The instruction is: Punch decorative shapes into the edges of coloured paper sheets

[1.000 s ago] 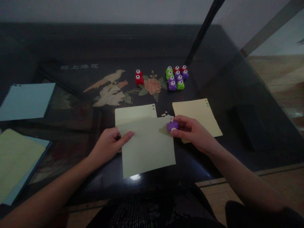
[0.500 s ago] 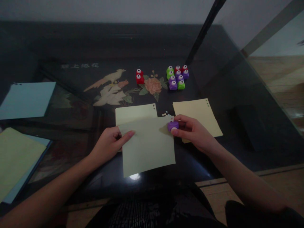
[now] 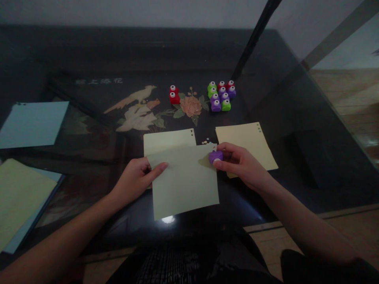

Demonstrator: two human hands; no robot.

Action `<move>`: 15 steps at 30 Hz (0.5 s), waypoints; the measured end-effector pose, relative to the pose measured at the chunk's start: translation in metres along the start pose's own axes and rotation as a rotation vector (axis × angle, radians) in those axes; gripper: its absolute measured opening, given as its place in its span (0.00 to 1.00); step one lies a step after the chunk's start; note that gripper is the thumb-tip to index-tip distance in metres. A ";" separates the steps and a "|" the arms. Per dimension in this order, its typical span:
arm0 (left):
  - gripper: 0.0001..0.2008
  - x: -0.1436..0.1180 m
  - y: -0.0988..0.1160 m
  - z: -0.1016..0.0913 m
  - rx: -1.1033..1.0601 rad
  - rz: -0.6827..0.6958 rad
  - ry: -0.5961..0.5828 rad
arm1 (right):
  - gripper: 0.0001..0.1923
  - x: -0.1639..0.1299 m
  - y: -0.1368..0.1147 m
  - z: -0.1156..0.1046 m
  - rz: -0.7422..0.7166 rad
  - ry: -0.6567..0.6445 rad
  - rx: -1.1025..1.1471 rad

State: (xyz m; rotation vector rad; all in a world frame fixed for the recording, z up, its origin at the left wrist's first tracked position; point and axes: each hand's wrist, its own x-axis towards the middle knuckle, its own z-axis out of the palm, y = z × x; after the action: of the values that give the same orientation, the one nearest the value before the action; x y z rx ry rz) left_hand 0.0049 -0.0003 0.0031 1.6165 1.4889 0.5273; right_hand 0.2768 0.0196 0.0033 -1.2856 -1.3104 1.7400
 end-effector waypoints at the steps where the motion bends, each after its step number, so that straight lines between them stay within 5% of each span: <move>1: 0.14 0.000 0.000 0.000 0.015 -0.003 0.001 | 0.16 0.000 0.000 0.000 -0.001 0.001 0.000; 15: 0.12 0.000 0.001 0.001 -0.049 -0.010 0.000 | 0.16 -0.001 0.000 0.000 -0.015 0.004 -0.019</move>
State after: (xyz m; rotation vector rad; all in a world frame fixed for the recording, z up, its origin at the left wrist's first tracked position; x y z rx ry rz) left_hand 0.0063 -0.0005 0.0037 1.5704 1.4728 0.5539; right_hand 0.2774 0.0191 0.0033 -1.2862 -1.3335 1.7180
